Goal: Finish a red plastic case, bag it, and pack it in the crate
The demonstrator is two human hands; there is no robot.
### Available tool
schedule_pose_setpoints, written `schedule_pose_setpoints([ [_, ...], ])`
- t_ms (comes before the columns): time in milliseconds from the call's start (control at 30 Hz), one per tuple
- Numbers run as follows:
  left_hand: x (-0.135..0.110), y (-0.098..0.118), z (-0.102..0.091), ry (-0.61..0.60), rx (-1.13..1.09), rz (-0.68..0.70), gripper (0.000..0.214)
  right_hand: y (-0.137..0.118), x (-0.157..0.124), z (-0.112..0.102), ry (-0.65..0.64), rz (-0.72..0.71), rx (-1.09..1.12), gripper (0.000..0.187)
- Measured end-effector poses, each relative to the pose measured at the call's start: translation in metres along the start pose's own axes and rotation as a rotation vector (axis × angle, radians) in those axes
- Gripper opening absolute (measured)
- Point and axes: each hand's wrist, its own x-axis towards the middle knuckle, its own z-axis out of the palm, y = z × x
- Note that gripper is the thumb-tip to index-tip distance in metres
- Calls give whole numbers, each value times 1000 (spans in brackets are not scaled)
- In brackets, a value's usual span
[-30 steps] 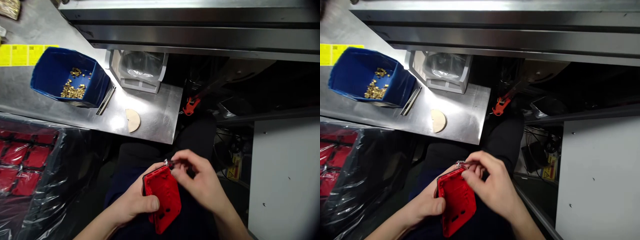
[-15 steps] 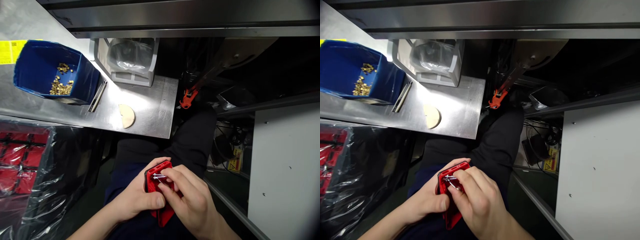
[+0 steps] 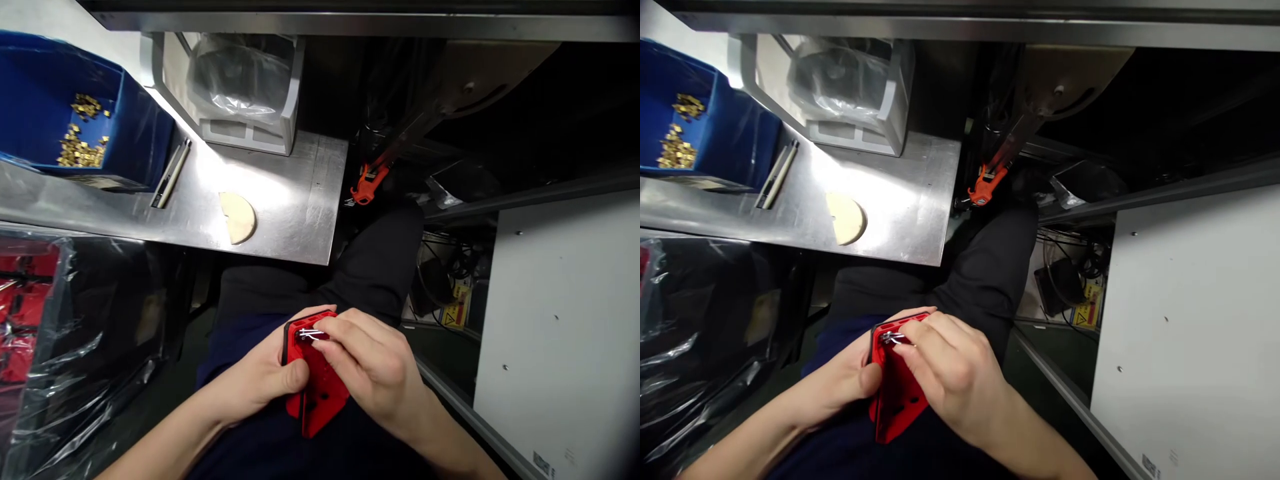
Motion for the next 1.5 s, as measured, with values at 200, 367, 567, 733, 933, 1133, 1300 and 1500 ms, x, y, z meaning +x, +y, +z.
schedule_pose_setpoints([
  [200, 4, -2, -2, -8, -120, 13, 83, 14, -1, -11, 189, 93, 2, 22],
  [367, 1, -5, -5, 7, -172, -20, 85, 11, 2, -10, -45, -203, -177, 23],
  [567, 0, -5, -4, 10, -140, -22, 88, 8, 7, -3, -70, -266, -261, 19],
  [733, 2, -7, -8, -11, -137, -26, 91, 12, 6, -1, -54, -324, -274, 22],
  [933, 3, -1, -8, -109, -175, -25, 89, 18, 13, -4, -23, -345, -169, 21],
  [1133, 3, -2, -5, -79, -193, 40, 88, 1, 2, 0, 191, 104, 76, 24],
  [1300, -1, -9, -3, 42, -178, 172, 94, -21, -8, 14, 110, 327, 166, 21],
  [1500, -3, -9, 0, 70, -120, 197, 97, -29, -10, 29, 54, 528, 283, 15],
])
